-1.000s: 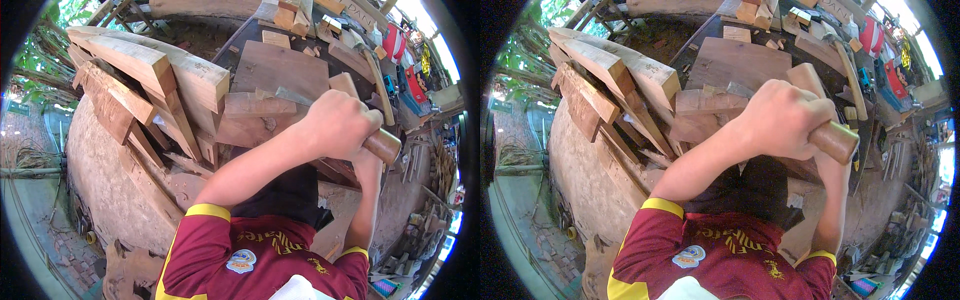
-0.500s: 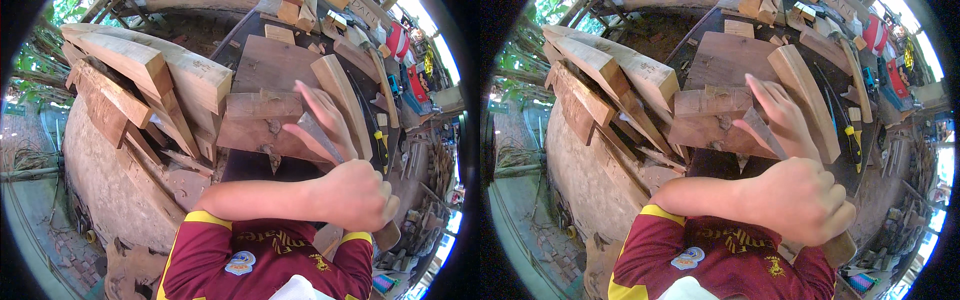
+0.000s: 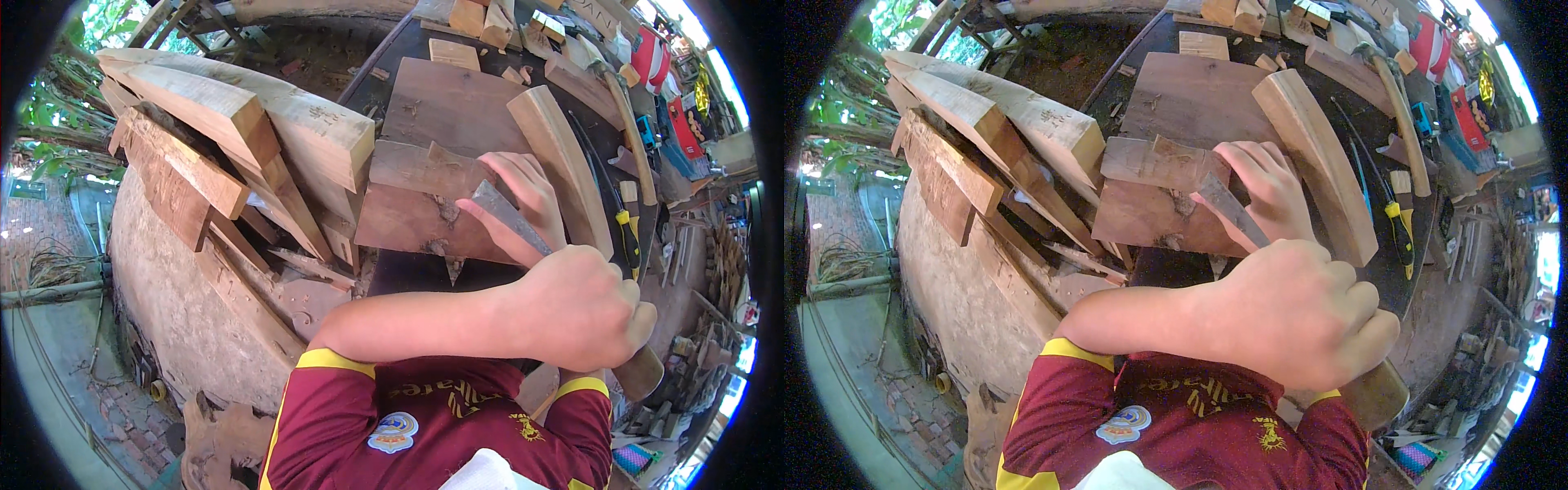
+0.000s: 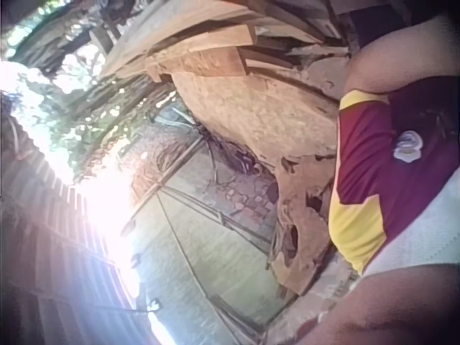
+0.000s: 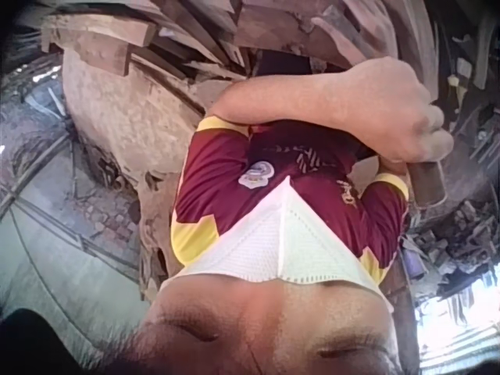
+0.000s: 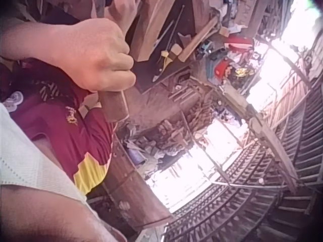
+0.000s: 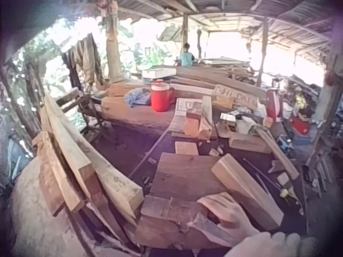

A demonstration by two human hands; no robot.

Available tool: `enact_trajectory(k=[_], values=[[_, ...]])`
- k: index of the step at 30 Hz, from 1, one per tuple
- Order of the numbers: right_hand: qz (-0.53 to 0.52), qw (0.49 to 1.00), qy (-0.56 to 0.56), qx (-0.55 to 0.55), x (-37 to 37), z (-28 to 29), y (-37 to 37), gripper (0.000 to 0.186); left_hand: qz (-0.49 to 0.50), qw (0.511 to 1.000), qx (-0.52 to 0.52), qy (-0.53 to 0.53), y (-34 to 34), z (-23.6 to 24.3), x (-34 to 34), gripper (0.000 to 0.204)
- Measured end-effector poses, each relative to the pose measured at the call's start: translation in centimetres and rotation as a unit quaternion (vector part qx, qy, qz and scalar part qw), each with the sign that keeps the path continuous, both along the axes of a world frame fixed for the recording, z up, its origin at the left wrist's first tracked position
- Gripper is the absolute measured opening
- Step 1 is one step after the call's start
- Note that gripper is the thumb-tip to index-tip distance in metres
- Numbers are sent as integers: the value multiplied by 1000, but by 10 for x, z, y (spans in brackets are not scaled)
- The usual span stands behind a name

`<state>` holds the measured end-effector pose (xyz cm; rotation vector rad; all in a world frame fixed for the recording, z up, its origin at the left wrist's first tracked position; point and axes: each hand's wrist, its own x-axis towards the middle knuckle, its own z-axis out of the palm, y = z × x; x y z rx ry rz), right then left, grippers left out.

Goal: The person uses a chisel and a wooden mallet to carve a rectangular piece of wood on a workbench. They repeatedly strike the chisel to remove wood shavings, occasionally pausing to inspect the carved surface and reposition the wood.

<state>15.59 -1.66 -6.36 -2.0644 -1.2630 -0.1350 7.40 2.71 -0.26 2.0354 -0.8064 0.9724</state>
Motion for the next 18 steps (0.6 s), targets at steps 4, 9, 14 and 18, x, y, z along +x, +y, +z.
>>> enact_trajectory(k=[4,9,14,18], values=[[2,1000,10,23,2,-11,2,50,14,1000,4,9,2,-8,11,18],[-19,996,4,92,-2,-19,1,52,55,997,-12,44,3,-10,32,21],[-54,998,14,35,-6,-13,3,54,99,988,-50,111,7,-2,47,28],[-70,996,43,24,-7,-16,0,54,109,976,-74,173,14,14,56,26]])
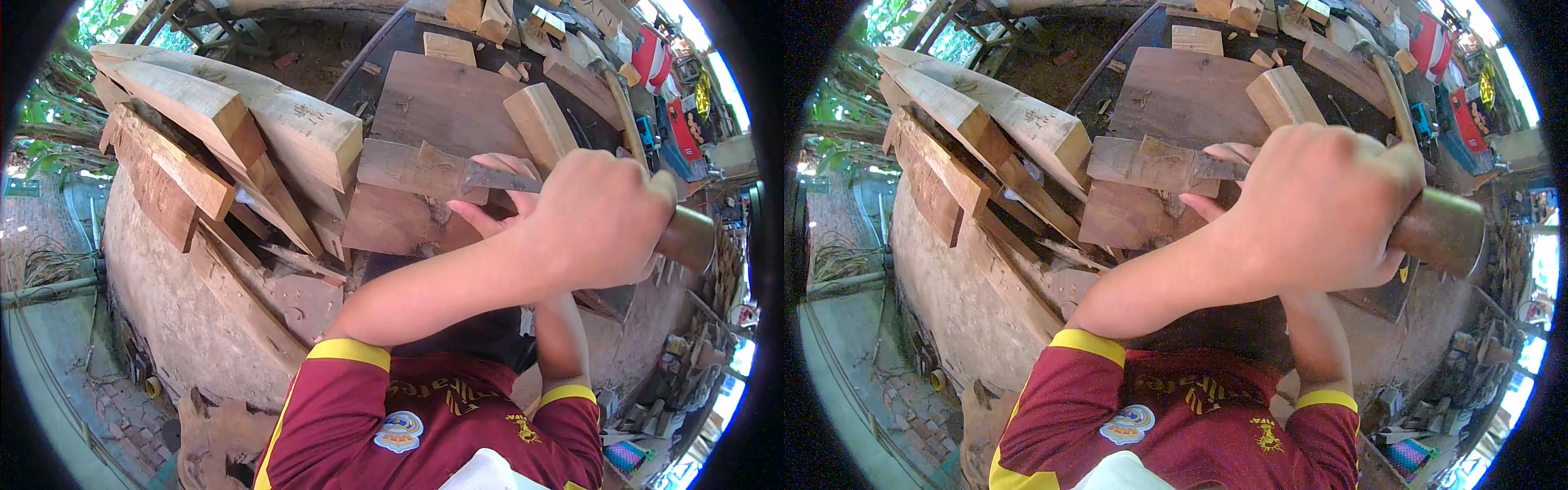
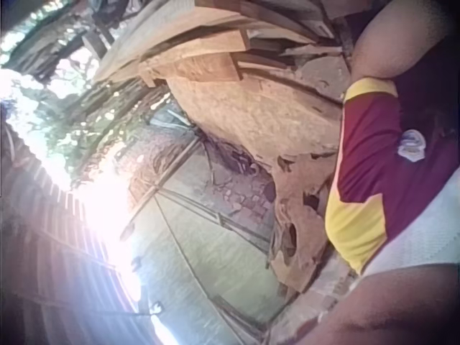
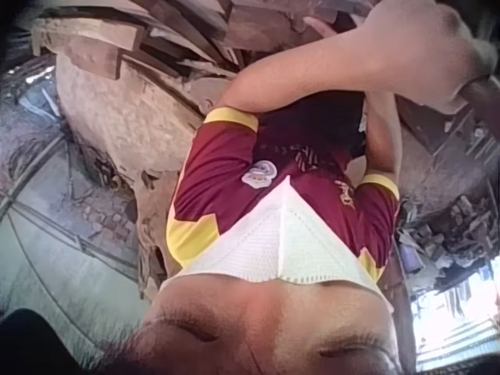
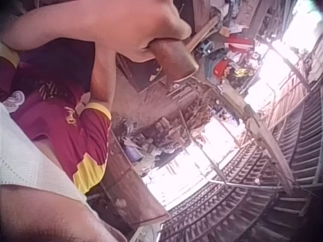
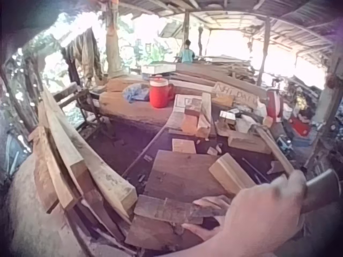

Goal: The person uses a chisel and a wooden mallet to carve a rectangular piece of wood on a workbench. They repeatedly strike the chisel to remove wood shavings, occasionally pausing to inspect the carved surface and reposition the wood.

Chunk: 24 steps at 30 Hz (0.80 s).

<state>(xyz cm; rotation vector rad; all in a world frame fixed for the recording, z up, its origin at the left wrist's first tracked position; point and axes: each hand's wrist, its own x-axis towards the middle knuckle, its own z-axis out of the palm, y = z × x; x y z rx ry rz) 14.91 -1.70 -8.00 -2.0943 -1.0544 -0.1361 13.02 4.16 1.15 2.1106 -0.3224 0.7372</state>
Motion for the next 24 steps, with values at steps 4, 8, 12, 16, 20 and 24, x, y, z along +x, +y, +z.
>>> enact_trajectory(k=[4,8,12,16,20,24], values=[[16,998,46,34,-1,3,2,55,22,999,-30,-13,5,4,7,25],[33,998,25,-48,2,3,-2,57,28,999,-36,-14,10,4,11,25],[61,988,-9,-145,3,2,-12,54,33,999,-40,-10,11,4,16,25],[100,960,-177,-195,6,-20,-26,52,38,998,-47,-20,11,5,21,24],[102,944,-241,-202,7,-28,-28,51,38,998,-52,-19,15,5,25,25],[61,943,-288,-156,1,-9,-14,57,47,997,-60,-11,16,4,28,25]])
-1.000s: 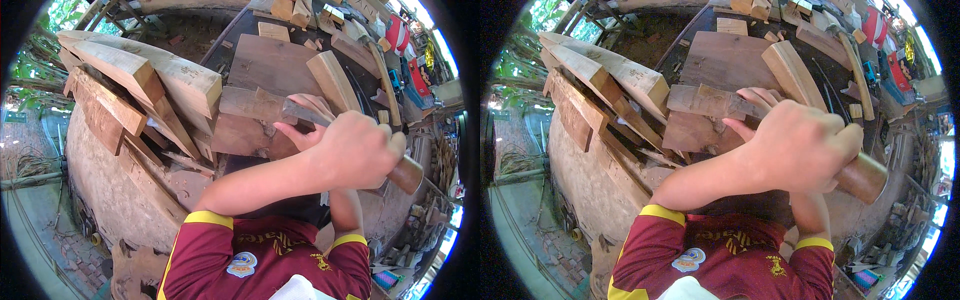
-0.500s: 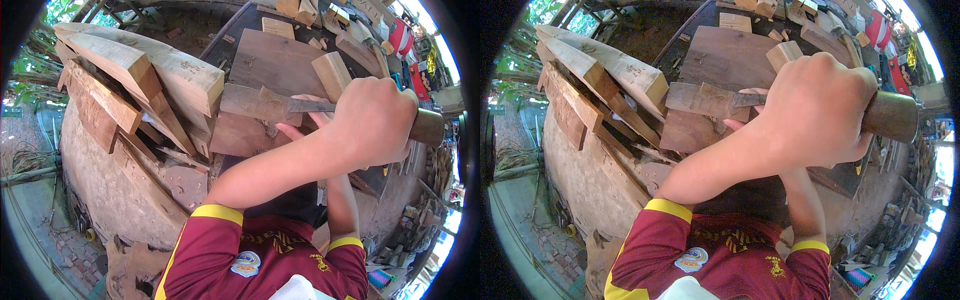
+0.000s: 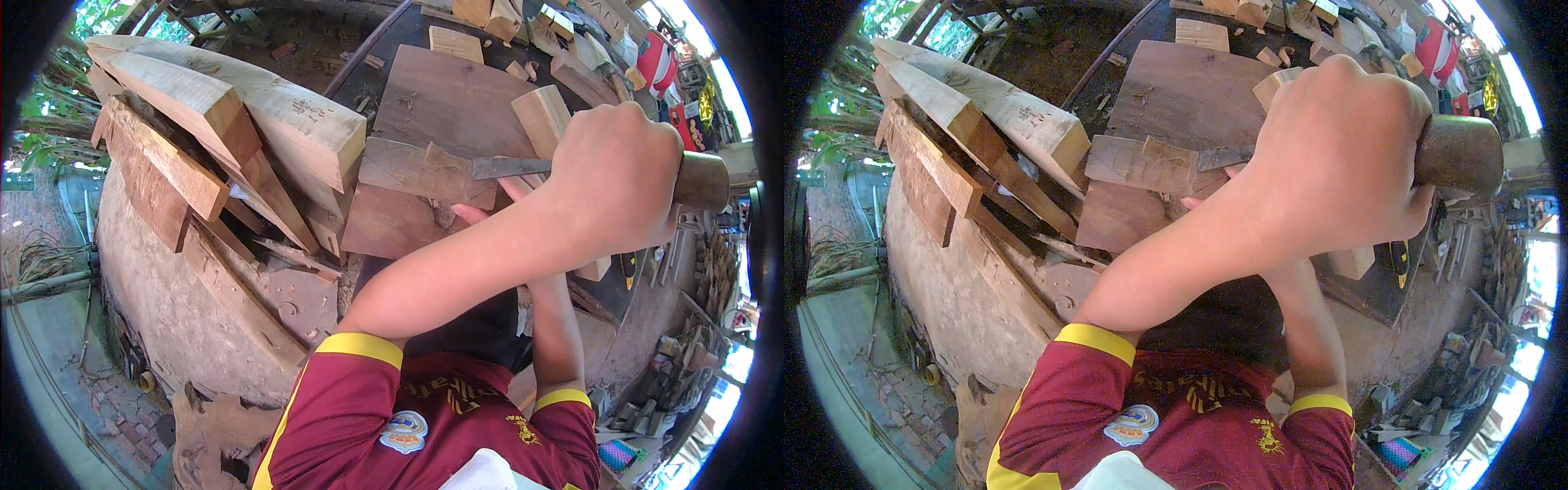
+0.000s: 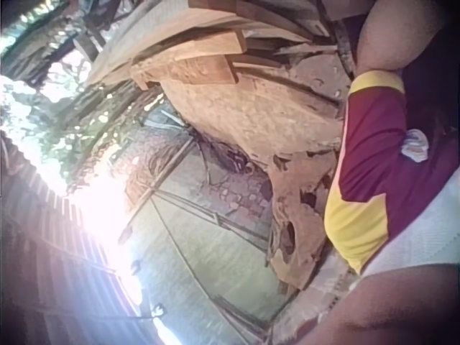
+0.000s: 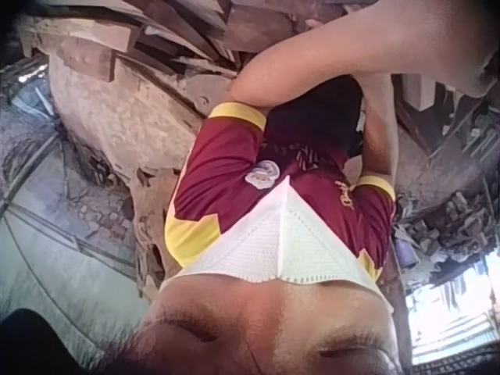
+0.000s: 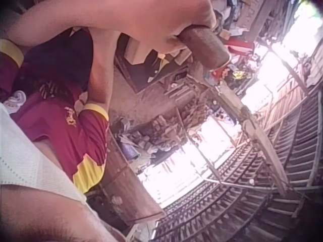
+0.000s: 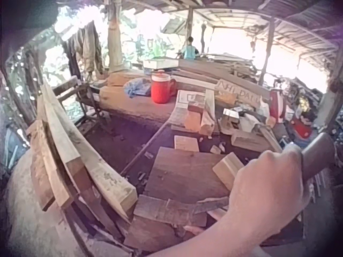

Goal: The person uses a chisel and a wooden mallet to carve a rectangular piece of wood on a workbench. They repeatedly strike the chisel to remove wood shavings, occasionally pausing to inspect the carved surface and reposition the wood.

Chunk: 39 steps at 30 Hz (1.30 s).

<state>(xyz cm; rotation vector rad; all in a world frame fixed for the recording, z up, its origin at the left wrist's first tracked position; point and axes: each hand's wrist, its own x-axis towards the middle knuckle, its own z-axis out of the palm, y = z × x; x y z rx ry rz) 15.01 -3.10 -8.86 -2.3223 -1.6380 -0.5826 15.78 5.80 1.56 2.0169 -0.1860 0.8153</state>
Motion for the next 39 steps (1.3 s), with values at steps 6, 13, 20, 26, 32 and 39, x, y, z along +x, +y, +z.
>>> enact_trajectory(k=[6,13,20,26,32,39], values=[[-19,1000,-6,-10,2,-17,-10,42,-16,1000,1,19,-1,-1,0,24],[1,987,141,73,-2,-2,-5,40,3,1000,-15,-5,-2,-1,-2,23],[-277,933,217,78,-6,32,-41,54,8,1000,-28,4,5,0,-4,24],[-322,930,170,59,9,27,-71,46,2,998,-8,55,8,10,-8,22],[-298,855,380,188,23,29,-97,48,15,998,-40,36,9,7,-9,23],[-369,881,131,265,46,118,-173,64,21,999,-45,15,10,8,-12,25]])
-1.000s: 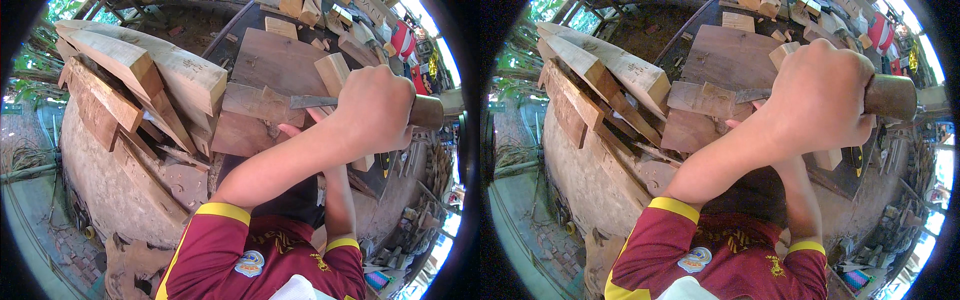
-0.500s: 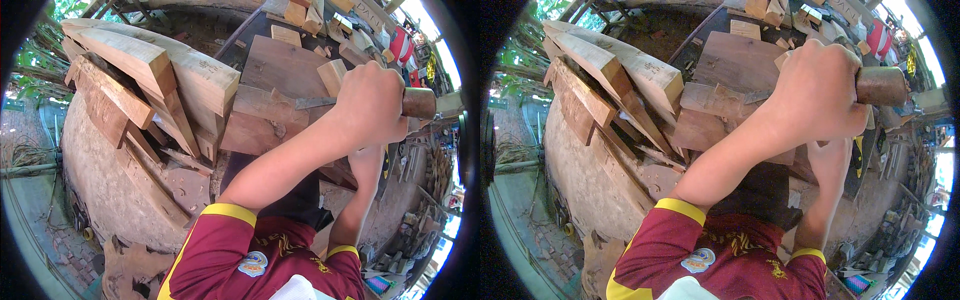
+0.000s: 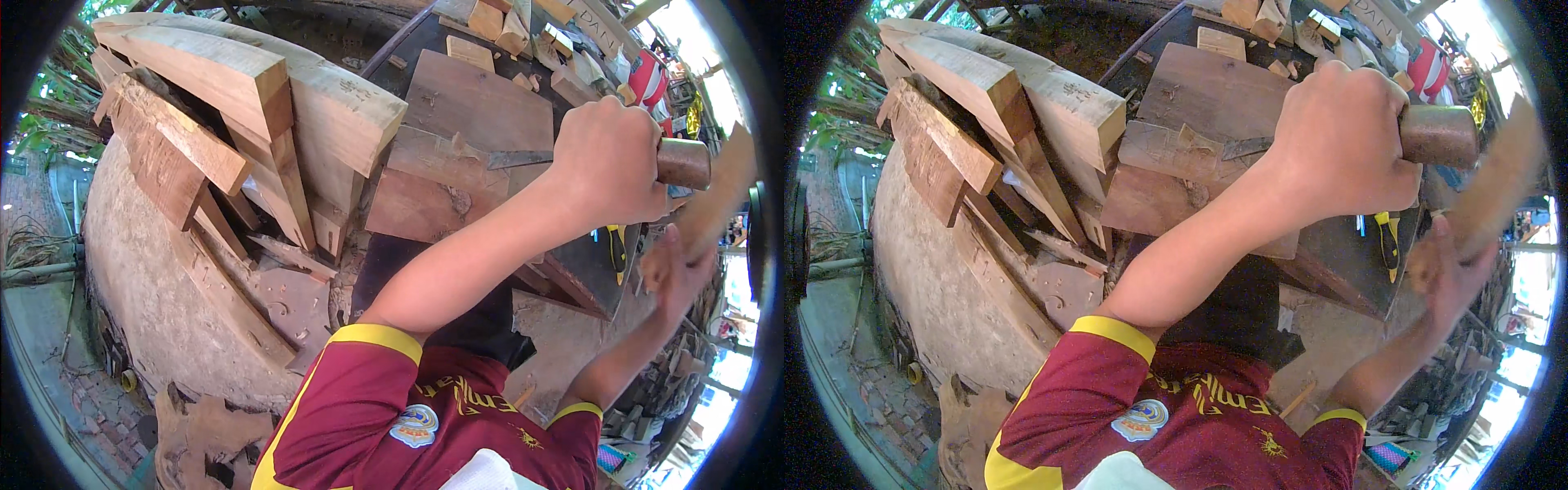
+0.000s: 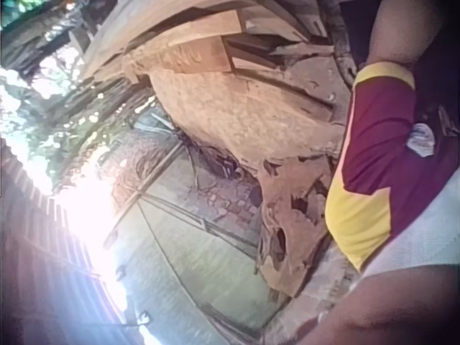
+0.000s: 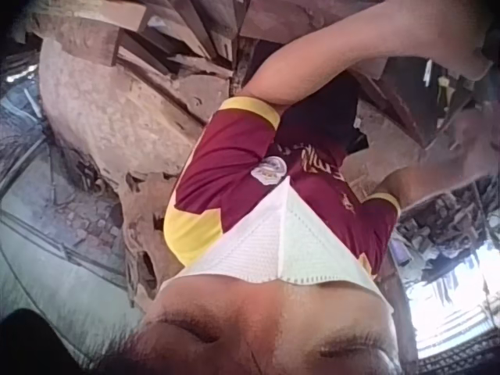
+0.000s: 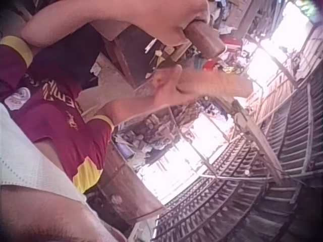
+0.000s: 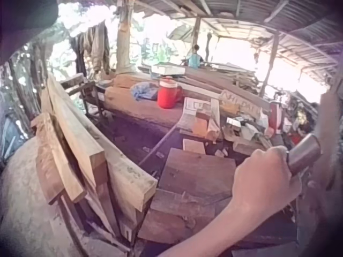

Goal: The person uses a chisel and a wooden mallet to carve a rectangular piece of wood on a workbench. They repeatedly strike the chisel to remove wood shavings, occasionally pausing to inspect the carved surface and reposition the wood.

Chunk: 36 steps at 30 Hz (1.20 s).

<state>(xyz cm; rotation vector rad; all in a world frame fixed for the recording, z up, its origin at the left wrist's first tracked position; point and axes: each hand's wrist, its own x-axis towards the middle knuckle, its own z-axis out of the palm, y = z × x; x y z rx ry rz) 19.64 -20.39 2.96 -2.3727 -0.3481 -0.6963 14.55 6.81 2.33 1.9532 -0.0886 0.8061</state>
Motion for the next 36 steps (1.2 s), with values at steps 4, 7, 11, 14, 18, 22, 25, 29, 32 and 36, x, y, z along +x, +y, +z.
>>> enact_trajectory(k=[4,7,11,14,18,22,25,29,32,36], values=[[-67,986,-144,-57,7,56,-43,69,18,1000,2,-8,-3,-3,4,23],[-13,994,-67,90,24,83,-90,71,-7,1000,-12,11,-4,-4,7,25],[76,980,-111,-144,3,48,-35,73,38,998,-17,-47,-6,-9,8,20],[11,954,-115,-278,-3,46,-12,79,11,1000,-5,-10,-5,-6,5,21],[-45,991,-126,12,17,65,-29,70,-14,1000,5,18,-11,-7,7,22],[19,980,-195,-31,8,27,-20,58,4,1000,16,18,-14,-8,8,23],[67,974,-170,-132,1,25,-12,51,23,998,52,13,-8,-14,7,26],[-17,975,9,222,13,38,-73,53,48,997,52,11,-9,-11,13,27],[11,964,-84,252,22,29,-62,46,61,996,60,24,-15,-12,16,26],[35,982,-183,10,-7,11,2,54,34,993,80,82,-16,-12,15,25]])
